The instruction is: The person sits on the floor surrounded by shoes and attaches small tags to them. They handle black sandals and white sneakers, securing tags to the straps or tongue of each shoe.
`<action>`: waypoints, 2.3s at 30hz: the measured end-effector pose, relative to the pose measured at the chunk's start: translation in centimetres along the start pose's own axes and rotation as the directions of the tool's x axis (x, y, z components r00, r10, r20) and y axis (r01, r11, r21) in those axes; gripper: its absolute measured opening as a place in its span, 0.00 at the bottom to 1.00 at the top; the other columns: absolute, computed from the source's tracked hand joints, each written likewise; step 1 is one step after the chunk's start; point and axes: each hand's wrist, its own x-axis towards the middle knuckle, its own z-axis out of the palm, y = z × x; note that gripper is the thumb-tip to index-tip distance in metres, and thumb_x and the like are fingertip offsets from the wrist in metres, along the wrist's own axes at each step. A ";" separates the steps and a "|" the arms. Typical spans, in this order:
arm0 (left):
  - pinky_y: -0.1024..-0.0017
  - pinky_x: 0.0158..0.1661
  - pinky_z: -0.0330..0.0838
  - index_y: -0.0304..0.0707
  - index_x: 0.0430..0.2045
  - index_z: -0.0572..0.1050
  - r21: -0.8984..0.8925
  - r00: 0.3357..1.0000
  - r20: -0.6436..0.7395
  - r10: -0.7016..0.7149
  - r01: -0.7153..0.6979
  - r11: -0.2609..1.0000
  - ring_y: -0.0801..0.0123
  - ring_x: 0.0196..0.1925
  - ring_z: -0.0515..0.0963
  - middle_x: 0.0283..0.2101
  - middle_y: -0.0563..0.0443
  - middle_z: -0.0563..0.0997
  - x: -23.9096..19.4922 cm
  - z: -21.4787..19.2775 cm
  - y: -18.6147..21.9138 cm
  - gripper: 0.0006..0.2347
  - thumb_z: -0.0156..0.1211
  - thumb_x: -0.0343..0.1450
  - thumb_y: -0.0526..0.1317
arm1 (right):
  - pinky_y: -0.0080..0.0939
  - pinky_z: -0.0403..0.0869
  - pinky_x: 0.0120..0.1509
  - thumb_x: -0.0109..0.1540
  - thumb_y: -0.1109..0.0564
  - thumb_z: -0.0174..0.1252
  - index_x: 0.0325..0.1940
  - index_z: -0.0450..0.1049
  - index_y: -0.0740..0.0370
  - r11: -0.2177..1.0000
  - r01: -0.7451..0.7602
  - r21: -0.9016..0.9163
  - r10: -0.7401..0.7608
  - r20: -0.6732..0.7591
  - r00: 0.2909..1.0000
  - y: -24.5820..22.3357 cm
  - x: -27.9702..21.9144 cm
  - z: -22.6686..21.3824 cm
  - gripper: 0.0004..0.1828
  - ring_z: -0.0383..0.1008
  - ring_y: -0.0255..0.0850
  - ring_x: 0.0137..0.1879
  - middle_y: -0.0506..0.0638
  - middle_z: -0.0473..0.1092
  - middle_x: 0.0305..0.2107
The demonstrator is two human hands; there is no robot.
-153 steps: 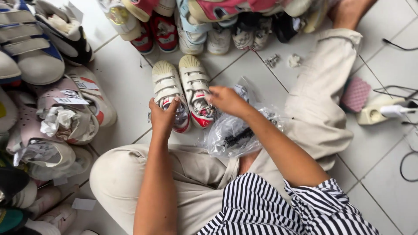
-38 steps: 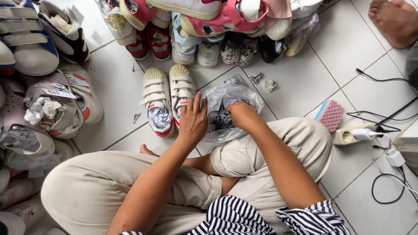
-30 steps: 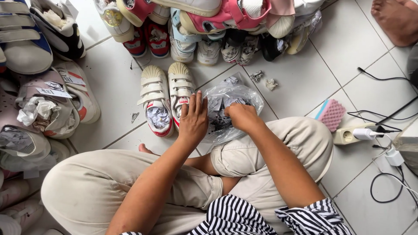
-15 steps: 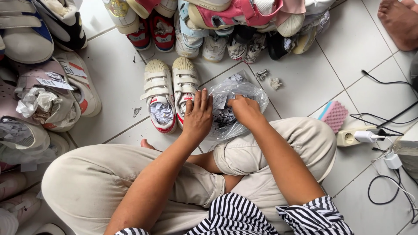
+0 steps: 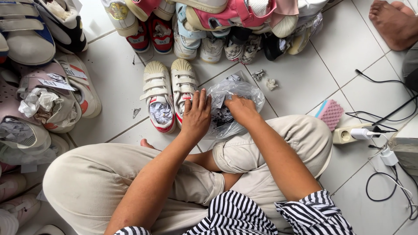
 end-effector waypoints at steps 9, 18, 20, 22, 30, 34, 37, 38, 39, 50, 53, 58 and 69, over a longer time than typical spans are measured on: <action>0.52 0.56 0.53 0.37 0.62 0.70 -0.030 0.998 -0.062 0.006 -0.008 1.000 0.45 0.69 0.63 0.69 0.33 0.64 -0.3 0.0 -0.1 0.23 0.57 0.70 0.40 | 0.60 0.78 0.49 0.61 0.62 0.61 0.37 0.77 0.55 0.964 -0.006 0.266 0.026 -0.072 0.997 0.8 -2.3 -2.4 0.03 0.79 0.59 0.44 0.57 0.74 0.32; 0.51 0.56 0.56 0.36 0.62 0.70 -0.063 0.999 -0.030 -0.022 0.020 0.998 0.41 0.71 0.61 0.71 0.28 0.60 0.2 -1.9 0.2 0.26 0.63 0.69 0.45 | 0.54 0.77 0.47 0.63 0.60 0.61 0.38 0.75 0.55 0.921 -0.012 0.390 0.058 -0.106 0.993 0.3 -2.8 -4.3 0.02 0.80 0.55 0.44 0.54 0.75 0.31; 0.49 0.57 0.58 0.35 0.61 0.70 -0.086 0.999 -0.014 -0.042 0.041 0.995 0.38 0.72 0.60 0.72 0.25 0.58 0.7 -4.5 0.7 0.27 0.66 0.68 0.47 | 0.55 0.77 0.47 0.63 0.59 0.60 0.39 0.75 0.55 0.921 -0.022 0.388 0.062 -0.090 0.994 0.0 -3.0 -4.8 0.02 0.79 0.55 0.44 0.54 0.75 0.32; 0.45 0.60 0.56 0.35 0.59 0.73 -0.216 1.000 0.021 -0.006 0.011 0.976 0.36 0.73 0.56 0.73 0.23 0.55 1.4 -7.6 1.0 0.23 0.62 0.72 0.48 | 0.56 0.77 0.48 0.63 0.57 0.61 0.38 0.74 0.52 0.925 -0.002 0.379 0.042 -0.098 0.994 -0.1 -3.0 -4.8 0.02 0.79 0.56 0.45 0.54 0.75 0.33; 0.54 0.58 0.66 0.47 0.34 0.76 -0.205 0.893 -0.417 0.169 -0.273 0.940 0.63 0.40 0.81 0.35 0.51 0.80 1.3 -0.6 0.9 0.07 0.65 0.68 0.44 | 0.49 0.77 0.50 0.62 0.56 0.63 0.37 0.78 0.53 0.901 0.090 0.424 -0.046 -0.113 0.992 0.5 -2.6 -3.5 0.01 0.79 0.51 0.47 0.51 0.75 0.34; 0.58 0.55 0.69 0.50 0.27 0.76 -0.248 0.883 -0.460 0.096 -0.231 0.941 0.68 0.30 0.82 0.26 0.55 0.81 1.3 0.4 0.9 0.05 0.64 0.69 0.45 | 0.52 0.77 0.50 0.62 0.56 0.62 0.37 0.78 0.56 0.899 0.121 0.420 -0.081 -0.112 0.990 0.1 -2.7 -3.8 0.03 0.79 0.55 0.46 0.53 0.75 0.33; 0.61 0.52 0.70 0.49 0.29 0.76 -0.322 0.914 -0.403 0.039 -0.181 0.929 0.64 0.30 0.83 0.27 0.52 0.81 1.2 -1.1 0.9 0.05 0.62 0.71 0.45 | 0.46 0.77 0.49 0.63 0.57 0.61 0.37 0.80 0.53 0.886 0.119 0.448 -0.081 -0.103 0.991 -0.6 -3.3 -5.2 0.02 0.79 0.49 0.44 0.49 0.75 0.32; 0.61 0.52 0.70 0.49 0.29 0.76 -0.321 0.914 -0.404 0.040 -0.183 0.929 0.64 0.30 0.83 0.27 0.52 0.81 1.3 -1.2 0.9 0.05 0.62 0.71 0.45 | 0.46 0.77 0.49 0.63 0.57 0.61 0.37 0.80 0.53 0.886 0.120 0.448 -0.081 -0.105 0.991 -0.4 -3.3 -5.4 0.02 0.79 0.49 0.44 0.49 0.75 0.32; 0.60 0.53 0.69 0.48 0.29 0.75 -0.314 0.922 -0.385 0.053 -0.185 0.931 0.64 0.30 0.83 0.26 0.52 0.81 1.2 -1.3 0.9 0.05 0.60 0.71 0.45 | 0.47 0.77 0.49 0.63 0.58 0.61 0.38 0.80 0.54 0.884 0.132 0.448 -0.088 -0.117 0.989 -0.3 -3.4 -5.5 0.03 0.79 0.50 0.44 0.50 0.76 0.32; 0.46 0.59 0.63 0.38 0.22 0.74 -0.154 0.878 -0.378 0.293 -0.372 0.916 0.57 0.28 0.80 0.21 0.44 0.76 0.7 -2.2 0.7 0.03 0.60 0.65 0.36 | 0.38 0.77 0.44 0.63 0.64 0.63 0.43 0.81 0.61 0.499 0.265 0.825 -0.053 -0.276 0.960 2.1 -5.2 -7.6 0.05 0.74 0.32 0.38 0.49 0.76 0.28; 0.43 0.60 0.62 0.37 0.22 0.75 -0.136 0.871 -0.357 0.336 -0.405 0.904 0.58 0.29 0.80 0.22 0.45 0.76 0.5 -2.7 0.8 0.01 0.61 0.64 0.34 | 0.43 0.79 0.51 0.64 0.69 0.60 0.45 0.75 0.70 0.240 0.358 0.902 0.002 -0.369 0.929 1.8 -5.6 -8.3 0.06 0.74 0.35 0.44 0.56 0.76 0.36; 0.39 0.62 0.59 0.36 0.23 0.76 -0.145 0.846 -0.342 0.410 -0.478 0.866 0.57 0.31 0.79 0.22 0.44 0.76 0.4 -4.7 1.7 0.00 0.61 0.64 0.32 | 0.48 0.84 0.40 0.69 0.65 0.52 0.50 0.68 0.70 -0.028 0.181 0.983 0.033 -0.180 0.983 3.1 -4.5 -5.7 0.06 0.82 0.47 0.33 0.58 0.73 0.31; 0.36 0.64 0.56 0.35 0.24 0.77 -0.139 0.872 -0.216 0.439 -0.473 0.870 0.56 0.32 0.79 0.24 0.43 0.77 0.2 -4.2 1.5 0.01 0.61 0.64 0.30 | 0.56 0.79 0.46 0.68 0.49 0.54 0.43 0.73 0.44 0.942 -0.251 0.221 0.277 -0.095 0.956 4.1 0.1 0.7 0.03 0.82 0.53 0.41 0.47 0.74 0.36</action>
